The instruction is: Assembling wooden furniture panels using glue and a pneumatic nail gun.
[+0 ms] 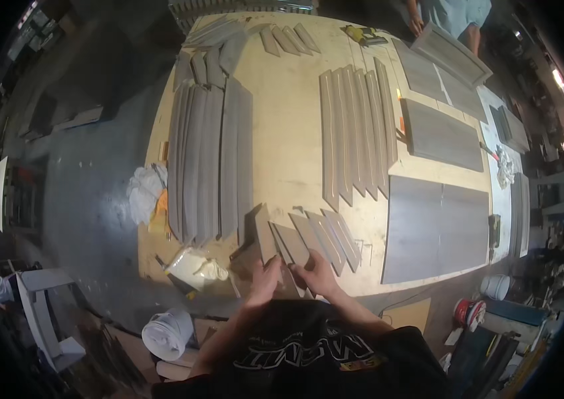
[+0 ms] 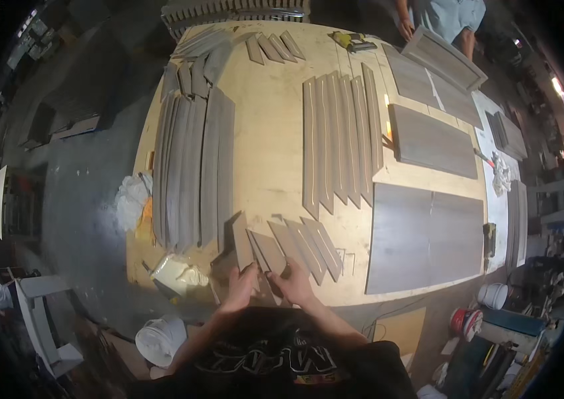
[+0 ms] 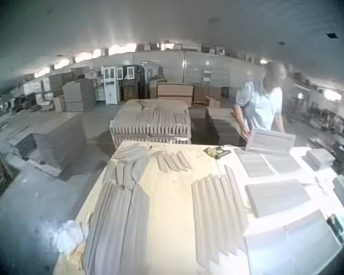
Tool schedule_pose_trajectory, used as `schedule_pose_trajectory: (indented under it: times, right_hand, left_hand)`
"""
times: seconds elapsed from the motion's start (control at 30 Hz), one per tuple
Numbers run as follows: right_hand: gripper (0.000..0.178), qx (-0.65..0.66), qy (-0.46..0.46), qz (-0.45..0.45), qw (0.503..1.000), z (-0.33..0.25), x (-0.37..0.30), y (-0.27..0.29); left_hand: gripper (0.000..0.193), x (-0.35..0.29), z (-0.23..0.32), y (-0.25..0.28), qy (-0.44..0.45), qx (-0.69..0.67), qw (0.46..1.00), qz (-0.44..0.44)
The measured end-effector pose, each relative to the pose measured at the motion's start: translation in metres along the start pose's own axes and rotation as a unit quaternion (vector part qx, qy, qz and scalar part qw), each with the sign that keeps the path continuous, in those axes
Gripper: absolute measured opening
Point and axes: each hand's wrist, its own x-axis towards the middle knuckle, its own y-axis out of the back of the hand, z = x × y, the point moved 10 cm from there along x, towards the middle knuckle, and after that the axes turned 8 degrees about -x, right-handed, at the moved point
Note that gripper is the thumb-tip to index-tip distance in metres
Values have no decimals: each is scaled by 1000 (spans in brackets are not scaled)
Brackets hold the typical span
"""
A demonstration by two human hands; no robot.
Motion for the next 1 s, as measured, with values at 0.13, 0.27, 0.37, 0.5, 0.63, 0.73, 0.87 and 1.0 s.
schedule_pose_trajectory:
  times: [0.13,0.27,0.37,0.5,0.63,0.73,0.87,1.0]
  right_hand:
    - [67,-23,99,172,980,32,-49,-16]
    - [45,55,82,178,979,39,-38,2]
    - [37,-3,160,265,951,34,-48,13]
    - [34,23,171,269,948,35,-51,13]
    - [32,2,198,297,934,24,-66,22]
    - [34,57,171,279,943,37,-79,35]
    - [37,203,130,221,945,70,-77,27]
    - [42,198,110,186,956,85,-69,3]
  left_hand:
    - [43,-41,-43,29,-93,98,991,25]
    - [41,-27,-35,11,-202,373,905,41]
    - [44,-46,-20,-1,-267,274,922,65]
    - [57,-63,-6,-6,-286,362,880,118]
    - [63,-46,-21,-6,-268,417,864,91]
    - [67,-52,-16,-9,-293,437,844,101]
    - [69,-44,-18,-14,-216,420,880,53]
    - [65,-70,2,-23,-354,436,818,126]
